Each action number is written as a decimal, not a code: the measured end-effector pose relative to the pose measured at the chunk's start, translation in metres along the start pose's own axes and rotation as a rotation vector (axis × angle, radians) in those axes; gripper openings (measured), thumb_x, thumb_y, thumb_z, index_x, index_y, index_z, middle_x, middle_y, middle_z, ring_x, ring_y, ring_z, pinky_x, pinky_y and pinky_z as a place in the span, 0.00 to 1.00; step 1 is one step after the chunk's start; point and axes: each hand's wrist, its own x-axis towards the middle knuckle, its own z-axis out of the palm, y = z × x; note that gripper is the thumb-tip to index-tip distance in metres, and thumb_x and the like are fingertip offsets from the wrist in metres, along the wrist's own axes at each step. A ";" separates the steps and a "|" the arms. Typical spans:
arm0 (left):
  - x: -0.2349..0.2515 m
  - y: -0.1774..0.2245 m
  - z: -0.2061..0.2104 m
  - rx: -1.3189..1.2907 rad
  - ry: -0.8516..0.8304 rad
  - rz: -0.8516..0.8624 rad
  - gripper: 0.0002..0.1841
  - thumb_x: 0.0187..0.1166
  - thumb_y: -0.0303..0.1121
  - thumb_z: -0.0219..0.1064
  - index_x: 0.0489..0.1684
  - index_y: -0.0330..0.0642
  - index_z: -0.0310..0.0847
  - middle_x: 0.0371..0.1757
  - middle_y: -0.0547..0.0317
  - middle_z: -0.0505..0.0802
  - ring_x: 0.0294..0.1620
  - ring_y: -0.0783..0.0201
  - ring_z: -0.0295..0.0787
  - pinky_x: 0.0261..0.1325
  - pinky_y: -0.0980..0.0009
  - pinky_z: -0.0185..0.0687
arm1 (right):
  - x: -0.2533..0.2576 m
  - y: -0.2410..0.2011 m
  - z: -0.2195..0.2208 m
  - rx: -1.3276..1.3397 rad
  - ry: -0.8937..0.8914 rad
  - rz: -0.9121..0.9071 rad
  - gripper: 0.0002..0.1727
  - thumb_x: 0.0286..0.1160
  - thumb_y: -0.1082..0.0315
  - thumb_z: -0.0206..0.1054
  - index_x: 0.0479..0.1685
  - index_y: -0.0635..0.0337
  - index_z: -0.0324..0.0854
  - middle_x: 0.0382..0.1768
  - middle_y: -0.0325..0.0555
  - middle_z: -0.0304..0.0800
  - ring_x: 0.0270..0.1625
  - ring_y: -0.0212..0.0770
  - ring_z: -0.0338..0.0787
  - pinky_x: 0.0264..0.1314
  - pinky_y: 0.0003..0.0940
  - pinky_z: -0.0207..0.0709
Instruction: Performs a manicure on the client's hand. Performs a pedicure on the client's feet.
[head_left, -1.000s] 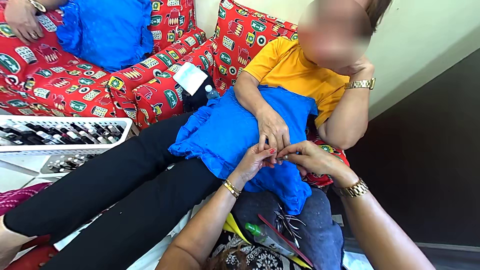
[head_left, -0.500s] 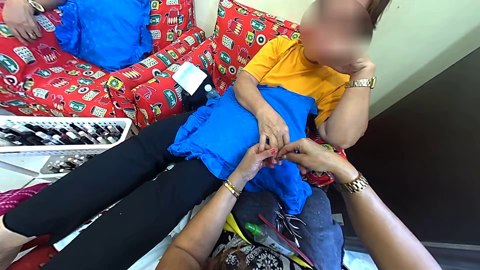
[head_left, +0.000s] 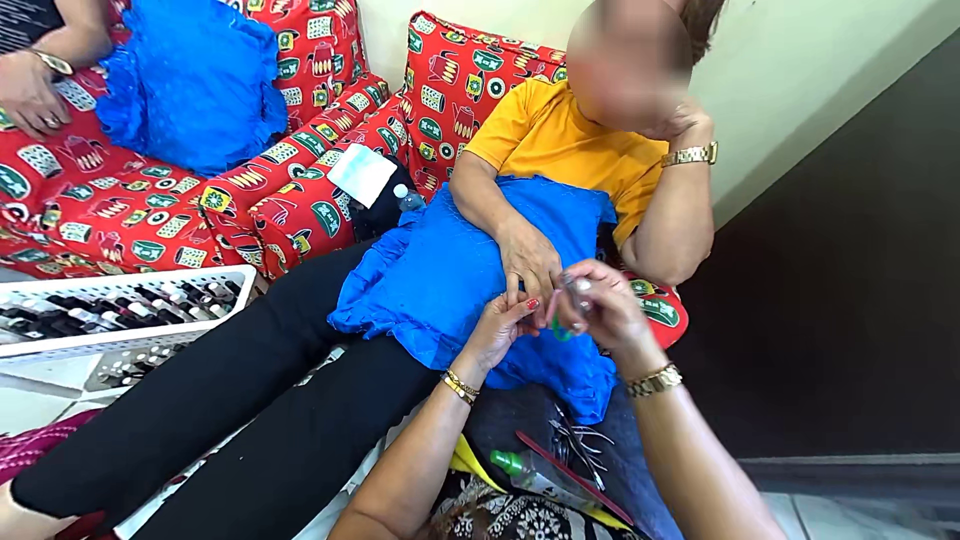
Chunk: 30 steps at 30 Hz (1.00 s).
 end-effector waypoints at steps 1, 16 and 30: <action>0.000 -0.002 -0.001 -0.001 0.009 0.002 0.09 0.86 0.24 0.54 0.40 0.39 0.81 0.32 0.61 0.93 0.33 0.69 0.92 0.44 0.72 0.89 | -0.006 0.016 0.002 0.012 -0.007 0.040 0.09 0.80 0.57 0.64 0.43 0.44 0.91 0.18 0.30 0.87 0.18 0.23 0.82 0.25 0.21 0.79; -0.001 -0.005 -0.002 -0.010 -0.005 0.027 0.09 0.85 0.25 0.57 0.38 0.39 0.84 0.30 0.58 0.93 0.32 0.68 0.92 0.43 0.72 0.89 | -0.057 0.019 0.010 -0.152 0.375 0.381 0.12 0.84 0.73 0.56 0.49 0.64 0.88 0.16 0.30 0.81 0.11 0.23 0.76 0.15 0.18 0.74; 0.000 -0.006 -0.002 -0.016 -0.010 0.035 0.10 0.84 0.25 0.57 0.36 0.39 0.84 0.30 0.57 0.93 0.32 0.68 0.91 0.42 0.73 0.88 | -0.047 0.007 0.004 -0.175 0.318 0.502 0.13 0.88 0.73 0.54 0.51 0.65 0.86 0.16 0.32 0.81 0.11 0.24 0.76 0.14 0.17 0.73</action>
